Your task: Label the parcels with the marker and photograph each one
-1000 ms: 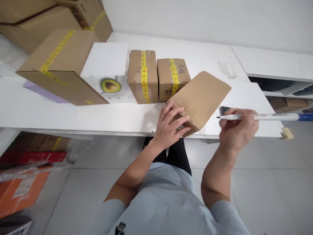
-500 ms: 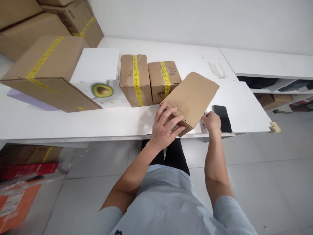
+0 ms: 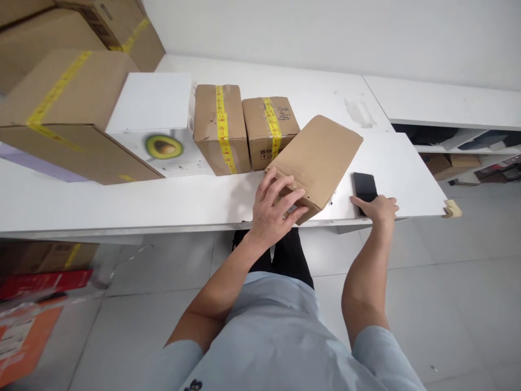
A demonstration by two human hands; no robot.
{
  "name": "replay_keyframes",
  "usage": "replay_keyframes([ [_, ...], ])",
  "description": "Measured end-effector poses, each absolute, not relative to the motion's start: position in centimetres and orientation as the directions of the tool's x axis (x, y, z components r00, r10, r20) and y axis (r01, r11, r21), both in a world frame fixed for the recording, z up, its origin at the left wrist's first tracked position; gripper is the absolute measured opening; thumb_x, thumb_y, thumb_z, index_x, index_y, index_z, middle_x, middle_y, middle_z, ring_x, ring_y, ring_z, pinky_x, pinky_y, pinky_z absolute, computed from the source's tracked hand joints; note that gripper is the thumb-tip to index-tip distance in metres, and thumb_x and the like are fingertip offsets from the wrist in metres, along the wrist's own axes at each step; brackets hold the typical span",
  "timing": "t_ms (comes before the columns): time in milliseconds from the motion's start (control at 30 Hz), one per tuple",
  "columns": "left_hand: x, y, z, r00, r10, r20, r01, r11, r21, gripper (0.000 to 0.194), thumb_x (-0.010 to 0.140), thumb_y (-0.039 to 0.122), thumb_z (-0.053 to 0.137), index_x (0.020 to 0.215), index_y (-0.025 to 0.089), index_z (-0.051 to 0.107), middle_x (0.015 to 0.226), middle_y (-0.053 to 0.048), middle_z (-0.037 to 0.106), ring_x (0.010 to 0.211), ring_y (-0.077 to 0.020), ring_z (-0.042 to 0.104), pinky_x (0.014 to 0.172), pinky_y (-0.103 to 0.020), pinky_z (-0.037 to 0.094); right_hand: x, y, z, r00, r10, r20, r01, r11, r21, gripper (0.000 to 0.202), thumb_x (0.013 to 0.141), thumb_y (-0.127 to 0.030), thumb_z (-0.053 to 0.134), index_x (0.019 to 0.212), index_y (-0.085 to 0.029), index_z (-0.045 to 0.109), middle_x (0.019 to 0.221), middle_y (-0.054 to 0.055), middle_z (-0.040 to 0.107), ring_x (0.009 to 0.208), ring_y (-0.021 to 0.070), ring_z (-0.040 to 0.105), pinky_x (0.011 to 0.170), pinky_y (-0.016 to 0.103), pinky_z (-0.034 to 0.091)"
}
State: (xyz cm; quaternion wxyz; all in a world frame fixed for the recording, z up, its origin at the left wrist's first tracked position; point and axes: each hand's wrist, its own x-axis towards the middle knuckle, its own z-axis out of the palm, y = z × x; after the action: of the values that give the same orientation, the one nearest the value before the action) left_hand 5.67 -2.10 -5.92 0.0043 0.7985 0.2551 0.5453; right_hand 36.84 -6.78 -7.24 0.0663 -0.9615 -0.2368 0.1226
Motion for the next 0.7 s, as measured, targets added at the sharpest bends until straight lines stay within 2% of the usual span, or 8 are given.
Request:
replay_keyframes([
  [133, 5.8, -2.1, -6.0, 0.27, 0.405, 0.874, 0.411, -0.869, 0.276, 0.032, 0.088, 0.039, 0.071, 0.114, 0.023, 0.061, 0.124, -0.008, 0.06, 0.139, -0.0303, 0.044, 0.113, -0.049, 0.046, 37.3, -7.3, -7.2, 0.872, 0.464, -0.158, 0.411, -0.867, -0.282, 0.082, 0.059, -0.059, 0.079, 0.118, -0.006, 0.06, 0.138, 0.032, 0.047, 0.129, 0.0476, 0.045, 0.099, 0.058, 0.047],
  [233, 5.9, -2.1, -6.1, 0.267, 0.413, 0.871, 0.416, -0.864, 0.282, 0.033, 0.087, 0.04, 0.071, 0.114, 0.023, 0.061, 0.124, -0.008, 0.061, 0.139, -0.03, 0.043, 0.114, -0.049, 0.045, 36.4, -8.9, -7.5, 0.878, 0.466, -0.105, 0.357, -0.785, -0.506, 0.062, 0.056, -0.053, 0.08, 0.098, -0.011, 0.065, 0.11, 0.023, 0.063, 0.106, 0.0389, 0.06, 0.084, 0.05, 0.054],
  [300, 5.9, -2.1, -6.2, 0.268, 0.414, 0.87, 0.412, -0.865, 0.285, 0.033, 0.087, 0.041, 0.071, 0.114, 0.024, 0.061, 0.125, -0.008, 0.061, 0.139, -0.0298, 0.043, 0.114, -0.049, 0.045, 35.2, -10.5, -7.9, 0.866, 0.493, -0.088, 0.256, -0.588, -0.767, 0.048, 0.058, -0.05, 0.077, 0.088, -0.016, 0.064, 0.086, 0.009, 0.064, 0.081, 0.0255, 0.063, 0.067, 0.039, 0.054],
  [367, 5.9, -2.1, -6.3, 0.271, 0.419, 0.867, 0.413, -0.864, 0.288, 0.033, 0.088, 0.041, 0.07, 0.115, 0.025, 0.061, 0.125, -0.007, 0.061, 0.139, -0.0296, 0.043, 0.114, -0.049, 0.045, 33.6, -12.2, -8.4, 0.843, 0.534, -0.064, 0.09, -0.256, -0.962, 0.047, 0.057, -0.05, 0.076, 0.089, -0.019, 0.062, 0.082, 0.001, 0.061, 0.07, 0.016, 0.059, 0.058, 0.029, 0.051],
  [433, 6.0, -2.1, -6.3, 0.27, 0.426, 0.863, 0.423, -0.858, 0.291, 0.033, 0.089, 0.042, 0.069, 0.116, 0.026, 0.061, 0.126, -0.007, 0.06, 0.14, -0.0297, 0.043, 0.114, -0.049, 0.045, 31.8, -13.8, -8.6, 0.799, 0.599, -0.052, -0.079, 0.02, -0.997, 0.054, 0.054, -0.051, 0.08, 0.096, -0.021, 0.062, 0.09, 0.0, 0.062, 0.072, 0.0127, 0.06, 0.059, 0.025, 0.051],
  [500, 6.0, -2.0, -6.3, 0.271, 0.428, 0.862, 0.428, -0.856, 0.29, 0.033, 0.089, 0.043, 0.068, 0.116, 0.026, 0.061, 0.126, -0.006, 0.06, 0.139, -0.0297, 0.043, 0.113, -0.049, 0.045, 29.7, -15.2, -8.4, 0.734, 0.678, -0.037, -0.186, 0.148, -0.971, 0.062, 0.052, -0.049, 0.085, 0.104, -0.024, 0.063, 0.097, 0.0, 0.063, 0.076, 0.0123, 0.062, 0.064, 0.026, 0.053],
  [600, 6.2, -2.0, -6.3, 0.266, 0.419, 0.868, 0.424, -0.86, 0.285, 0.033, 0.088, 0.042, 0.069, 0.115, 0.024, 0.061, 0.125, -0.007, 0.061, 0.139, -0.0292, 0.043, 0.114, -0.049, 0.045, 26.4, -16.9, -7.4, 0.605, 0.796, 0.019, -0.22, 0.19, -0.957, 0.071, 0.052, -0.047, 0.09, 0.115, -0.028, 0.062, 0.1, 0.001, 0.062, 0.077, 0.0135, 0.061, 0.069, 0.03, 0.054],
  [700, 6.2, -2.0, -6.3, 0.258, 0.408, 0.876, 0.422, -0.863, 0.278, 0.032, 0.089, 0.042, 0.069, 0.114, 0.024, 0.062, 0.125, -0.007, 0.061, 0.139, -0.0287, 0.043, 0.114, -0.048, 0.045, 22.9, -17.9, -6.1, 0.444, 0.891, 0.098, -0.148, 0.181, -0.972, 0.076, 0.056, -0.048, 0.09, 0.122, -0.032, 0.056, 0.102, 0.001, 0.06, 0.078, 0.0153, 0.059, 0.069, 0.034, 0.053],
])
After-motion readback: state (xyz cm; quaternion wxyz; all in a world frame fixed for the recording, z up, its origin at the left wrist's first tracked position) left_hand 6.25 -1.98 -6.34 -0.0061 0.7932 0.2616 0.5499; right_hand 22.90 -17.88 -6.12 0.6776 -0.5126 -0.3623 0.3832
